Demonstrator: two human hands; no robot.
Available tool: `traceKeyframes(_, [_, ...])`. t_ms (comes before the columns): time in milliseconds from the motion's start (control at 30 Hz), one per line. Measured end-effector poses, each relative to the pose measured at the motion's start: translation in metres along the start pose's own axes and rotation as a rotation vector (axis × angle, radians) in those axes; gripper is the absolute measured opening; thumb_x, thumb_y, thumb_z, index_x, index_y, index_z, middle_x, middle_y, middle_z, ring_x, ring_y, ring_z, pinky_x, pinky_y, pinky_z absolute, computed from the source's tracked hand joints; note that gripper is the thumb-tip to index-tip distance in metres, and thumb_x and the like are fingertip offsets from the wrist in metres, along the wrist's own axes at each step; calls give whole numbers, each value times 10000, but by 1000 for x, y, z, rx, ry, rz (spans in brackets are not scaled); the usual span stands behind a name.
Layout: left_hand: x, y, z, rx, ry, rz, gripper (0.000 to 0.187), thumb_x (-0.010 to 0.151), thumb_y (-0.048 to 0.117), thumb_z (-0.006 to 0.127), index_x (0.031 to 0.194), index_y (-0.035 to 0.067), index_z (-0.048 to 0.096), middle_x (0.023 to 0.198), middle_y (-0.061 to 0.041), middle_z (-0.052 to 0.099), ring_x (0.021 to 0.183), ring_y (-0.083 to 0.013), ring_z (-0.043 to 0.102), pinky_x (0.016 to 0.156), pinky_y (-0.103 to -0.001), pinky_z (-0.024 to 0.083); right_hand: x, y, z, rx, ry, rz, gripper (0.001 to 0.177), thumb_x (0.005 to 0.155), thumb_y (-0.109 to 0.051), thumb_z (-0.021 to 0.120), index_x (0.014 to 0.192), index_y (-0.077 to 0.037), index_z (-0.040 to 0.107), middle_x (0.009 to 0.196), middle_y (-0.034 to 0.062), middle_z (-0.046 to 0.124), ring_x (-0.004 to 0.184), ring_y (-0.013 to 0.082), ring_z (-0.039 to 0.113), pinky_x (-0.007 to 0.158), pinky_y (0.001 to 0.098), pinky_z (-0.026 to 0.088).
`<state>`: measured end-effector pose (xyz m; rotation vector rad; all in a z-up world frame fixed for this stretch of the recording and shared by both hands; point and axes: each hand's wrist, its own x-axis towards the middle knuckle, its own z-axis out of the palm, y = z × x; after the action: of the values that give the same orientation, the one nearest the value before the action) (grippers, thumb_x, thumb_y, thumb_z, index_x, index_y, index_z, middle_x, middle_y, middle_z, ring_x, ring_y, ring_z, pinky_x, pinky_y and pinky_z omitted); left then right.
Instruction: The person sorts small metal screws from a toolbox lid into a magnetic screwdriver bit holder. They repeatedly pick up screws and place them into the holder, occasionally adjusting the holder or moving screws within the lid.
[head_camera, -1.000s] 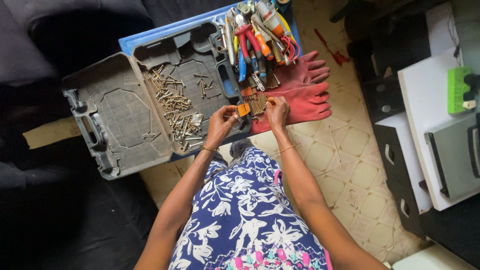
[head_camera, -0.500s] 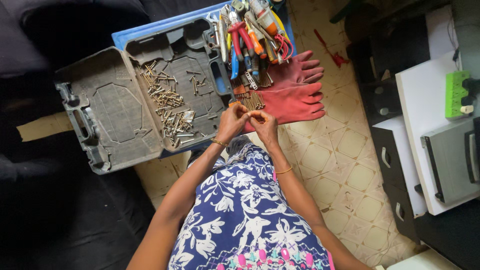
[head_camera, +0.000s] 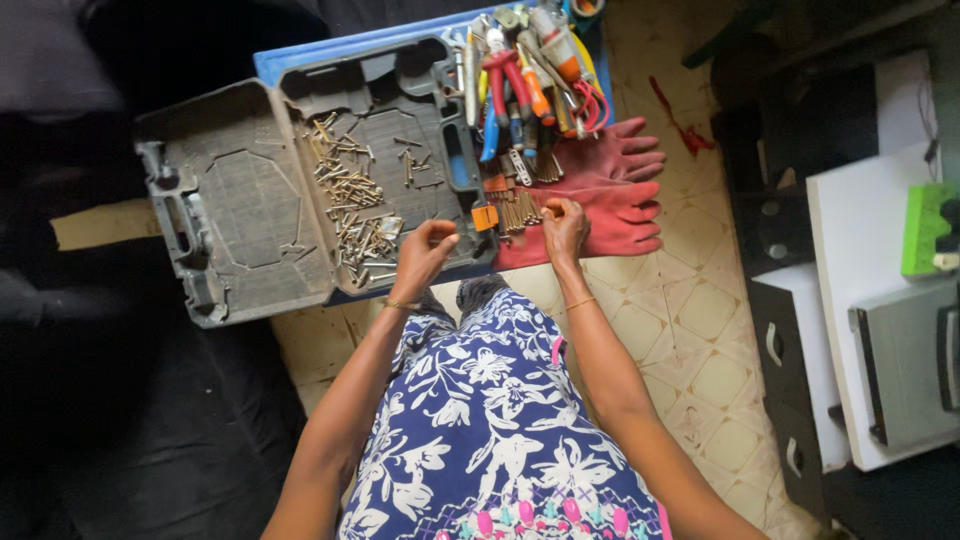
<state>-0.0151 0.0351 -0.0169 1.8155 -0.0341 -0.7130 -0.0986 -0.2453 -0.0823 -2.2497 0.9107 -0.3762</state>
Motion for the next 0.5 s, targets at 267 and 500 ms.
traceKeyframes(267, [-10, -44, -51, 71, 223, 86, 227, 873, 177, 755, 1060, 50, 755, 922, -32, 771, 829, -87, 719, 753, -270, 570, -5, 2, -2, -53, -14, -181, 88, 857, -103, 761, 940, -74, 762, 910, 132, 686, 887, 311, 656, 794, 422, 531])
traceKeyframes(500, [10, -33, -125, 181, 484, 171, 154, 827, 129, 762, 978, 97, 769, 990, -61, 767, 984, -189, 703, 921, -384, 524, -2, -41, -15, 56, 58, -110, 162, 879, -119, 781, 1027, -55, 772, 936, 107, 678, 782, 222, 659, 734, 350, 547])
